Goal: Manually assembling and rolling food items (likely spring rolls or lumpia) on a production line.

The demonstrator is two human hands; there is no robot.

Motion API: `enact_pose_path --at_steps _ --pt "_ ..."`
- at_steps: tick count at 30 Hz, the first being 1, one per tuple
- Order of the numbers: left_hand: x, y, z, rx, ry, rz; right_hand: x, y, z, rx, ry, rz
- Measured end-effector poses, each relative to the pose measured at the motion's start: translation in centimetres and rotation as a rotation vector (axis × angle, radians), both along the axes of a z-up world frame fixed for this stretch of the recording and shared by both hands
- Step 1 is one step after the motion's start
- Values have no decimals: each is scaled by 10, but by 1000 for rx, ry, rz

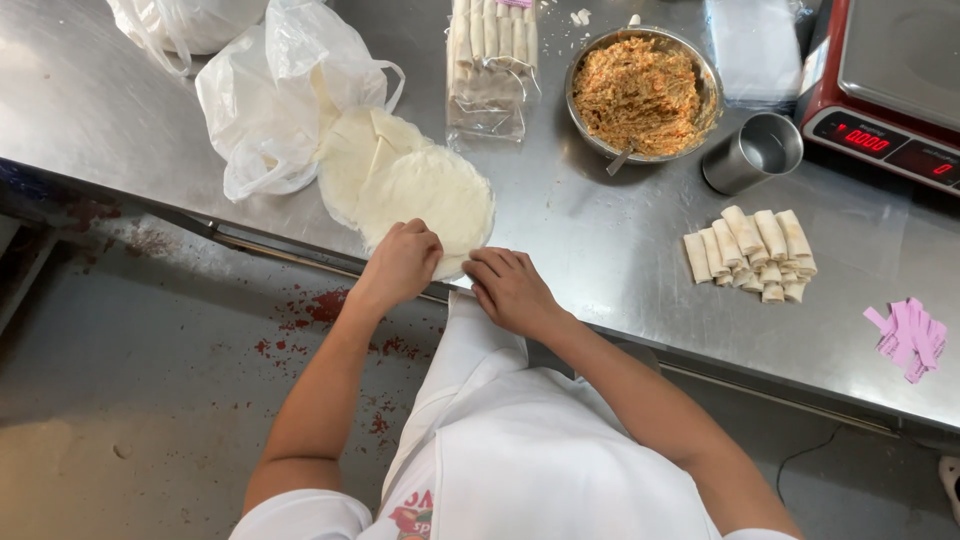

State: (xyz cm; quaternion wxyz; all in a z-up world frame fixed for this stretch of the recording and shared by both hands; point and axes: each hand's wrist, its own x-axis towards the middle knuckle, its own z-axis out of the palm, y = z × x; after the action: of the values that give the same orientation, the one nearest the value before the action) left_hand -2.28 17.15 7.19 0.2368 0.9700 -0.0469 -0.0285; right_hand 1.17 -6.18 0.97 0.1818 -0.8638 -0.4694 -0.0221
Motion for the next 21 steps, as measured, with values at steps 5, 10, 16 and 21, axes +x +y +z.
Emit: enact_pose_path --at_steps 5,10,16,21 --pt "6 4 8 -119 70 12 -4 6 8 -21 -7 -18" --pt "17 10 -1 -104 129 -2 -12 11 13 -48 -140 -32" --pt "25 16 -7 -178 229 -25 -8 13 -3 -43 -167 -54" --pt "29 17 -15 -172 254 -28 -11 14 4 -26 -222 -42"
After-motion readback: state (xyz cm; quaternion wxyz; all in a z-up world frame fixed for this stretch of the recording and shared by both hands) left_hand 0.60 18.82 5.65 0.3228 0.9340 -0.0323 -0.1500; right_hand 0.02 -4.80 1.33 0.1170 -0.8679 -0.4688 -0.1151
